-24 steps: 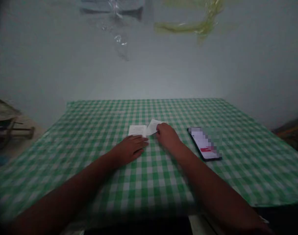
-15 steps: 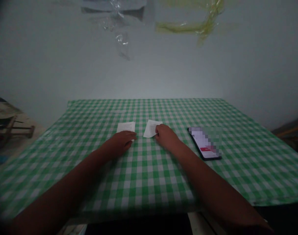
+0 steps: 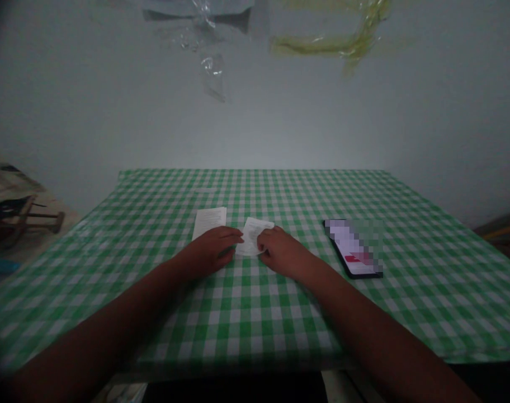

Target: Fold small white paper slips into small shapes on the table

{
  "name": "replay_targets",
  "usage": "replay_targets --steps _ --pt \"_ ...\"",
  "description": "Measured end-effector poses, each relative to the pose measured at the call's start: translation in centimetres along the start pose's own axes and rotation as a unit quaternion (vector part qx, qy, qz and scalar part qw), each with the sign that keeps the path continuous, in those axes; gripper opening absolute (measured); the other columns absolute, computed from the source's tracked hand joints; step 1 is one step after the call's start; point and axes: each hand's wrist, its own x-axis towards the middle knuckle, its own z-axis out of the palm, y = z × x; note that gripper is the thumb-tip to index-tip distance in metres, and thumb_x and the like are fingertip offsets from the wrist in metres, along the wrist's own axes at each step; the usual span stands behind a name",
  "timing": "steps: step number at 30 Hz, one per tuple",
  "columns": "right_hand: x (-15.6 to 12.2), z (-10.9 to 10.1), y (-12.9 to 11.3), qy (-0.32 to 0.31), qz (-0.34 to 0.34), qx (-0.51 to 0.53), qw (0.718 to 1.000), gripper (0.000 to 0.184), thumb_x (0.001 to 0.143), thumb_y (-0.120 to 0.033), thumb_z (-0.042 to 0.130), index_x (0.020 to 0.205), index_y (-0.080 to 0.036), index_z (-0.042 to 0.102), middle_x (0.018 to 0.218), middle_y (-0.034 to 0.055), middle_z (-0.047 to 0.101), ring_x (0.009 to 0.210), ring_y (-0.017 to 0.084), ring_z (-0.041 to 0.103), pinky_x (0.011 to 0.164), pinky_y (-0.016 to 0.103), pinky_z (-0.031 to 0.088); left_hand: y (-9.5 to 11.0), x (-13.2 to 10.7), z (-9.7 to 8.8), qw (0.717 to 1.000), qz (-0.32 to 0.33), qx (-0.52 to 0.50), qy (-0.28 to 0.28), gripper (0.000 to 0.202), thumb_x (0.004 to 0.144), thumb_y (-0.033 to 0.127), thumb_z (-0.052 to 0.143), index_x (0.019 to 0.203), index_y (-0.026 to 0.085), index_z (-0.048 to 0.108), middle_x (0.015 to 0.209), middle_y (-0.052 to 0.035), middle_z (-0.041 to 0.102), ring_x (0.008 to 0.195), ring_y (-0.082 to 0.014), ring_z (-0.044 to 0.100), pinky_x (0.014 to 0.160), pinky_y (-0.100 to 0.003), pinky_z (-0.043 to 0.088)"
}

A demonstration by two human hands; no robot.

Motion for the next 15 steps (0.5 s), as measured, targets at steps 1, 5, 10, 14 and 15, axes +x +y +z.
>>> replay_targets --steps 1,5,10,14,15 --pt "-0.2 -0.3 -0.1 -0.011 -0.011 0.005 1.000 0.016 0.078 -0.005 0.058 0.088 -0.017 0.063 0.093 0.0080 0.066 0.096 0.022 0.057 0.091 0.036 0.043 0.2 0.0 0.2 1.000 0.010 -0.009 -0.008 0.033 0.088 0.017 0.056 0.120 0.015 0.063 0.131 -0.0116 0.062 0.122 -0.0240 0.056 0.106 -0.042 0.045" --pt "-0.5 -0.9 -0.1 -0.023 -0.023 0.033 0.999 0.018 0.080 -0.007 0.054 0.091 -0.017 0.064 0.097 0.0081 0.067 0.093 0.022 0.058 0.085 0.035 0.044 0.5 -0.2 0.4 0.998 0.041 -0.027 -0.035 0.039 0.086 0.027 0.064 0.124 0.018 0.062 0.137 -0.0123 0.058 0.127 -0.0268 0.053 0.108 -0.046 0.042" --pt "-0.3 -0.8 0.7 -0.006 -0.023 0.059 0.998 0.020 0.076 -0.005 0.054 0.088 -0.018 0.063 0.089 0.0037 0.066 0.081 0.018 0.058 0.075 0.030 0.042 0.6 -0.2 0.0 0.996 0.069 -0.036 -0.038 0.041 0.084 0.036 0.069 0.120 0.017 0.064 0.130 -0.0127 0.062 0.124 -0.0288 0.053 0.108 -0.047 0.039" --pt "-0.1 -0.8 1.5 0.023 -0.019 0.098 0.995 0.015 0.077 -0.009 0.055 0.086 -0.019 0.063 0.085 0.0017 0.066 0.078 0.016 0.058 0.073 0.029 0.042 1.0 -0.1 -0.7 0.988 0.120 -0.080 -0.062 0.042 0.084 0.044 0.069 0.119 0.021 0.065 0.128 -0.0111 0.062 0.121 -0.0289 0.054 0.109 -0.049 0.036" --pt "0.0 -0.7 1.7 0.030 -0.016 0.114 0.993 0.015 0.078 -0.010 0.055 0.087 -0.019 0.063 0.085 0.0014 0.066 0.078 0.016 0.059 0.073 0.029 0.043 1.1 -0.1 -0.9 0.984 0.134 -0.096 -0.068 0.043 0.083 0.046 0.070 0.119 0.021 0.065 0.127 -0.0111 0.062 0.121 -0.0288 0.053 0.109 -0.048 0.036"
